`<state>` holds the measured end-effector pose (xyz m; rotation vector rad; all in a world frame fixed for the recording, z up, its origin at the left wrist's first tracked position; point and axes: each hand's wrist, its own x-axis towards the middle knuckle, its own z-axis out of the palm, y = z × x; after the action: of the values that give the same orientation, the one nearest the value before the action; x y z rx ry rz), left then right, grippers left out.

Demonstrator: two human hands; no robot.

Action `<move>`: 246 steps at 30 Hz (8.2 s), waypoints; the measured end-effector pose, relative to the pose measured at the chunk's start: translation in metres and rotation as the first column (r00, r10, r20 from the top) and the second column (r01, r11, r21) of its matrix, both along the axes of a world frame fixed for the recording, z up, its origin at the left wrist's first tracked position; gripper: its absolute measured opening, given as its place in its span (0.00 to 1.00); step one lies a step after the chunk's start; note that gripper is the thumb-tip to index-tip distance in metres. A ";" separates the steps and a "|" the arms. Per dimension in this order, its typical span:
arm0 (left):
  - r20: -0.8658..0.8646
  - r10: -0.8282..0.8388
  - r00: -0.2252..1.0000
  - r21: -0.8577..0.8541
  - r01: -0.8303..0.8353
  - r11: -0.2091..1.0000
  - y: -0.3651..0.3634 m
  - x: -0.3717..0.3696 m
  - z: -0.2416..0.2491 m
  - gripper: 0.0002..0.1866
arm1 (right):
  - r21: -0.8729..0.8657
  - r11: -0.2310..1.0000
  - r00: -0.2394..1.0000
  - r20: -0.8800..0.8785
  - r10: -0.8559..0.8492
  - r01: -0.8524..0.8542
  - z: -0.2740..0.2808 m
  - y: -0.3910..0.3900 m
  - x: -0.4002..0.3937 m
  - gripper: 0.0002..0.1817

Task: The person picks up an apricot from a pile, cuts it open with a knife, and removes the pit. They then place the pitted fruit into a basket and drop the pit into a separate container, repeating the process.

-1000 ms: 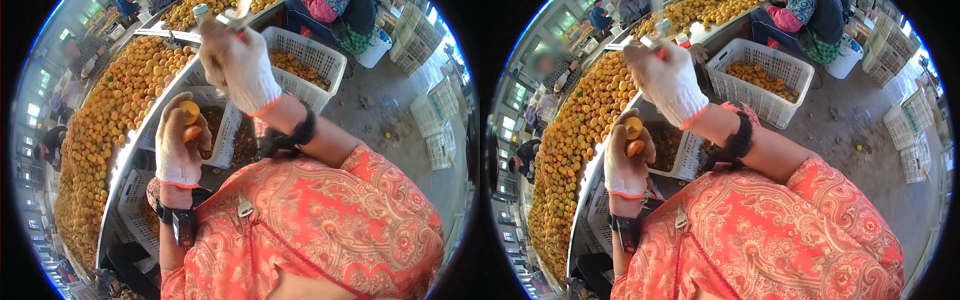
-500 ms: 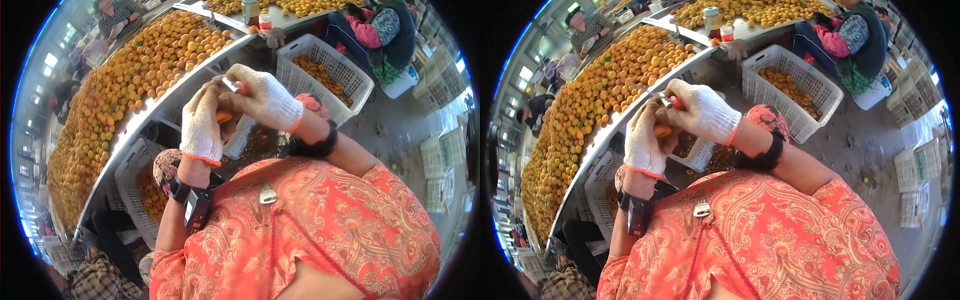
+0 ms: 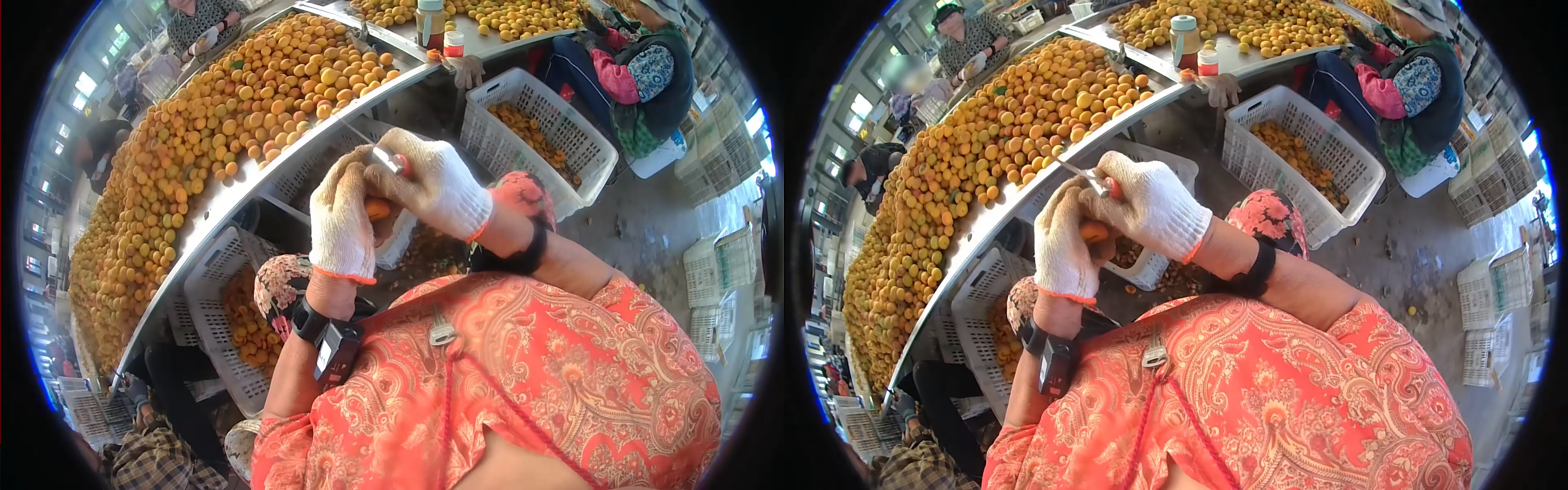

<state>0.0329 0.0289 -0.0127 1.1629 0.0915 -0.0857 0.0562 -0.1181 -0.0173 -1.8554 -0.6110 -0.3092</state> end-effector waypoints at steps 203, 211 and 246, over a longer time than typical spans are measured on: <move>0.422 0.274 0.864 -0.286 -0.160 0.945 0.039 -0.013 0.065 0.16 | -0.095 0.991 0.991 0.082 0.106 -0.098 0.048 0.044 -0.022 0.09; 0.234 0.291 0.928 -0.435 -0.168 0.885 0.035 -0.003 0.044 0.11 | -0.203 0.975 0.990 0.089 0.108 -0.088 0.041 0.057 -0.007 0.11; 0.361 0.239 0.901 -0.336 -0.113 0.935 0.030 -0.003 0.037 0.13 | -0.163 0.986 0.978 0.199 0.062 -0.029 0.037 0.050 -0.013 0.08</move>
<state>0.0297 0.0594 0.0246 0.8342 -0.1723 0.2932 0.0433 -0.0682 0.0201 -1.9733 -0.8388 -0.4346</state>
